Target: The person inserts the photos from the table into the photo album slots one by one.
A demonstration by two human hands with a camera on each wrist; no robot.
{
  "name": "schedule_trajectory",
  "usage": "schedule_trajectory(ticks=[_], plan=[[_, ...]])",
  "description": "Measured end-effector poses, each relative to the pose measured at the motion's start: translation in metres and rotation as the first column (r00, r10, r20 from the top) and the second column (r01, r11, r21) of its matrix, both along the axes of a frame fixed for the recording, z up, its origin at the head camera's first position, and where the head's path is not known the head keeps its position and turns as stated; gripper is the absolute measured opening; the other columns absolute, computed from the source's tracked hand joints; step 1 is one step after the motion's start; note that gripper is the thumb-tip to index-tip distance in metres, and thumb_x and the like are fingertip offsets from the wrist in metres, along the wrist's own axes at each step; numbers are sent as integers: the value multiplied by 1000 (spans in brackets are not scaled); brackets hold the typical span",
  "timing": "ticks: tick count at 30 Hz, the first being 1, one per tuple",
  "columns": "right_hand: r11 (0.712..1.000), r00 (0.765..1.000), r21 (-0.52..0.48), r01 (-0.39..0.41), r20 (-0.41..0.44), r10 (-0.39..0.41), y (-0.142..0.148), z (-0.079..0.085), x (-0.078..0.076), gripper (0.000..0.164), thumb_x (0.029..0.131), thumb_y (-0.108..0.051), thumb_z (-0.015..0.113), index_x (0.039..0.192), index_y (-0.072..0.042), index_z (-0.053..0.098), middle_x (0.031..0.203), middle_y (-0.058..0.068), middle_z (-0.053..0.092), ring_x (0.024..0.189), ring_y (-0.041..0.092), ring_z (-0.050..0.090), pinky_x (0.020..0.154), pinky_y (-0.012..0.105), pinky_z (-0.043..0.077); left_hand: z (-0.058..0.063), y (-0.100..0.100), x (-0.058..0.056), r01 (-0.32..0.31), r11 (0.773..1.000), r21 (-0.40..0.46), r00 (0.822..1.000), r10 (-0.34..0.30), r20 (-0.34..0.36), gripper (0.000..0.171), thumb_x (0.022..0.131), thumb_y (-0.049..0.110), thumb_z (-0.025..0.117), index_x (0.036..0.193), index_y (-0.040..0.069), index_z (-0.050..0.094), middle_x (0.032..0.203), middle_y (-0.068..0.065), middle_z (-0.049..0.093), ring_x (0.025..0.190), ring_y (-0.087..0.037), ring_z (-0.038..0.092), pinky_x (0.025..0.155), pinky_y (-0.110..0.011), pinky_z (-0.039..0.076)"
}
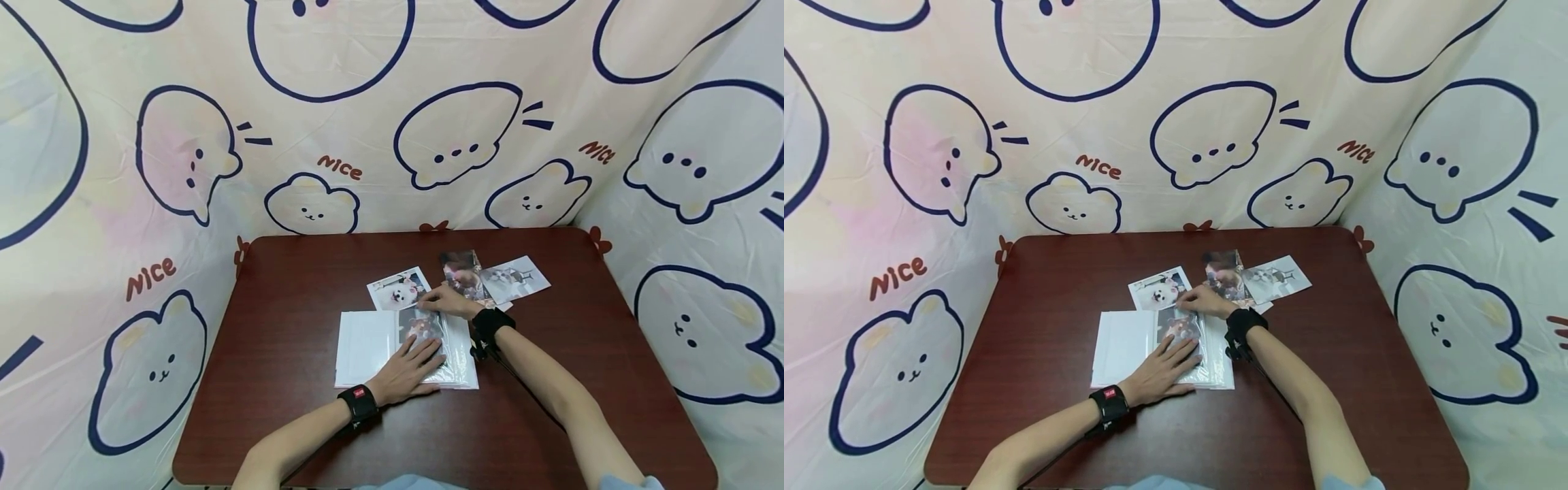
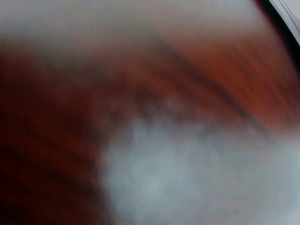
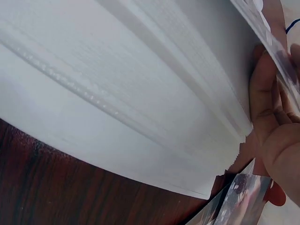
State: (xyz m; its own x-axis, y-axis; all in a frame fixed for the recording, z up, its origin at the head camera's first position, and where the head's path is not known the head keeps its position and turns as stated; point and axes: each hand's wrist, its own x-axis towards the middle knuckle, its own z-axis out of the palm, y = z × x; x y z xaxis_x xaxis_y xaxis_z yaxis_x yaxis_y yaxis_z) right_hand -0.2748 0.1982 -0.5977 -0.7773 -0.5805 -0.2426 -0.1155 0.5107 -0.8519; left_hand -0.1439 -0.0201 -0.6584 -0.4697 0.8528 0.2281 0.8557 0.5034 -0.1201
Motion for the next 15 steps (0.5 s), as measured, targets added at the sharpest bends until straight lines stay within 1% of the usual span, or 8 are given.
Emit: schedule_trajectory(ticks=[3, 6, 8, 10, 12, 13, 14, 15], plan=[[1000, 1000, 9, -21, -19, 21, -1, 1, 1, 26, 104, -17, 62, 118, -1, 76, 119, 17, 71, 107, 25, 65, 101, 41, 48, 1, 0, 0, -3, 1000, -12, 1000, 3, 3, 68, 103, 62, 46, 159, 23, 43, 169, -8, 32, 157, -23, 29, 127, -50, 26], [1000, 998, 15, -22, -63, 23, -2, 1, 3, 26, 103, -17, 64, 118, 1, 76, 115, 16, 71, 103, 24, 63, 96, 39, 48, 3, 1, 0, -2, 1000, -23, 1000, 3, 30, 68, 104, 62, 47, 159, 23, 43, 170, -7, 32, 158, -22, 29, 128, -50, 25], [1000, 997, 7, 6, -79, -5, -3, 3, 8, 32, 102, -16, 65, 127, 5, 70, 113, 19, 70, 102, 27, 63, 94, 40, 48, 6, 0, -1, 1, 1000, -21, 999, 0, 50, 68, 104, 62, 47, 159, 23, 43, 170, -8, 31, 158, -23, 28, 128, -51, 24], [998, 997, -29, 54, -62, -56, -1, 3, 13, 43, 103, -17, 64, 138, 8, 59, 114, 21, 69, 103, 27, 65, 94, 40, 50, 9, -2, -2, 14, 1000, 1, 998, -14, 66, 68, 104, 61, 48, 159, 21, 43, 170, -9, 30, 158, -24, 28, 128, -51, 25], [991, 993, -79, 109, -26, -111, 1, 5, 21, 52, 105, -19, 62, 147, 9, 48, 116, 23, 68, 102, 24, 67, 91, 39, 53, 14, -5, -3, 24, 998, 60, 996, -29, 83, 66, 105, 56, 49, 158, 17, 45, 169, -13, 32, 157, -27, 30, 126, -50, 27], [985, 990, -104, 140, 10, -140, 2, 7, 25, 55, 106, -21, 60, 150, 8, 43, 116, 24, 67, 100, 23, 67, 90, 38, 54, 17, -8, -3, 19, 995, 102, 995, -29, 98, 64, 106, 53, 50, 157, 14, 46, 168, -15, 34, 156, -29, 32, 126, -50, 30], [977, 987, -139, 160, 46, -155, 3, 10, 29, 56, 108, -23, 57, 152, 8, 40, 119, 26, 66, 100, 21, 68, 90, 37, 55, 21, -11, -4, 6, 988, 154, 992, -25, 125, 61, 107, 48, 50, 155, 10, 48, 166, -17, 37, 154, -31, 35, 124, -50, 32], [969, 984, -177, 173, 79, -161, 3, 13, 33, 56, 109, -24, 54, 152, 8, 38, 121, 28, 65, 100, 22, 69, 90, 37, 57, 27, -15, -6, -21, 978, 210, 986, -15, 165, 58, 107, 42, 51, 153, 6, 49, 163, -19, 40, 152, -33, 39, 123, -50, 35]])
